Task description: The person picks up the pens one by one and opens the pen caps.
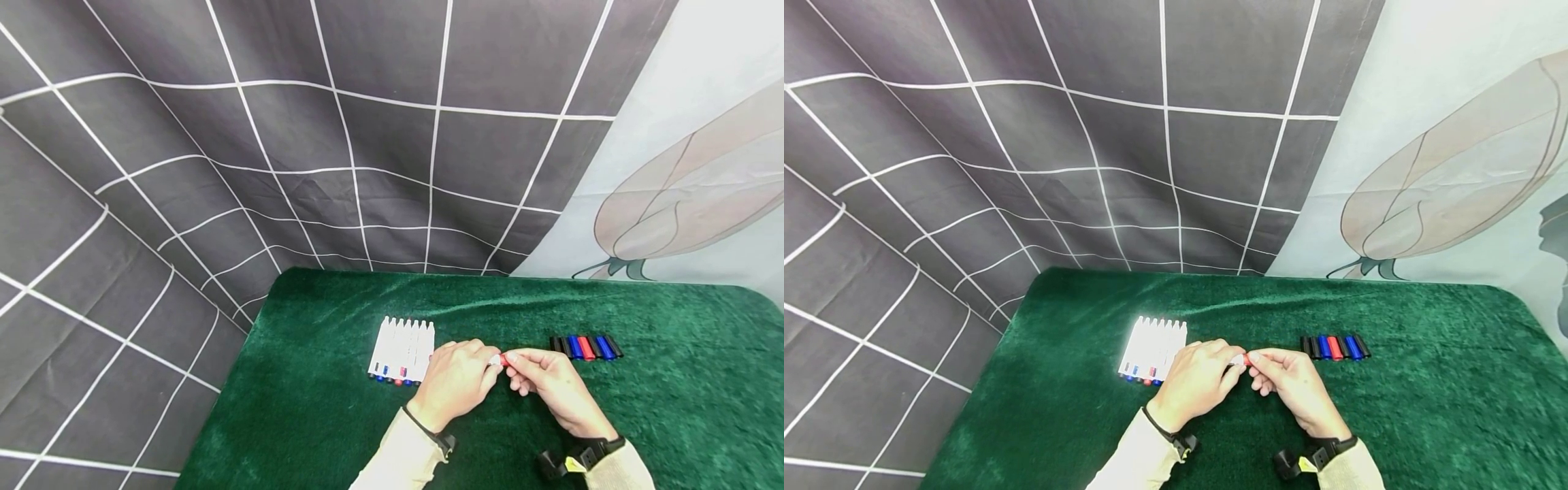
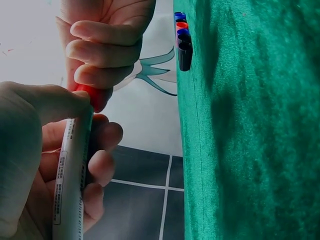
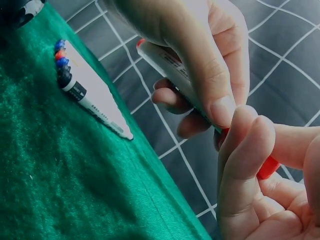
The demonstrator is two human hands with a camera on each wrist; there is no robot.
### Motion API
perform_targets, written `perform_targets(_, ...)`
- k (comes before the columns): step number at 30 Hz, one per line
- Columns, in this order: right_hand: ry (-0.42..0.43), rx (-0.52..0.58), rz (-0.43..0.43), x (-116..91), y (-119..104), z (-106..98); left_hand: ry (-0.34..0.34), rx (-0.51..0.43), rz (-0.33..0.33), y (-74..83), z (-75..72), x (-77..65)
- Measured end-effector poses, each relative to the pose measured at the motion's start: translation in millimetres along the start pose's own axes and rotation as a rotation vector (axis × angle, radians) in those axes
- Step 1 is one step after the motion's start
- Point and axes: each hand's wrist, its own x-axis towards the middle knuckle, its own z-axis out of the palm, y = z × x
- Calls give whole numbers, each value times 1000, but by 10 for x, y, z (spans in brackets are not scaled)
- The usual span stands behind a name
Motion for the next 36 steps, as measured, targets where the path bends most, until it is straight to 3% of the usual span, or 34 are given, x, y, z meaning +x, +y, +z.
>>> perform_targets(14,-25,-42,-37,-6,3,-1,-10,-12,-15,-1,-5,-3)
perform_targets(27,-55,-88,-135,-10,28,-12,-91,-16,-25,14,-44,-14)
perform_targets(36,-44,-112,-141,-5,34,-26,-106,-27,-23,14,-29,-7)
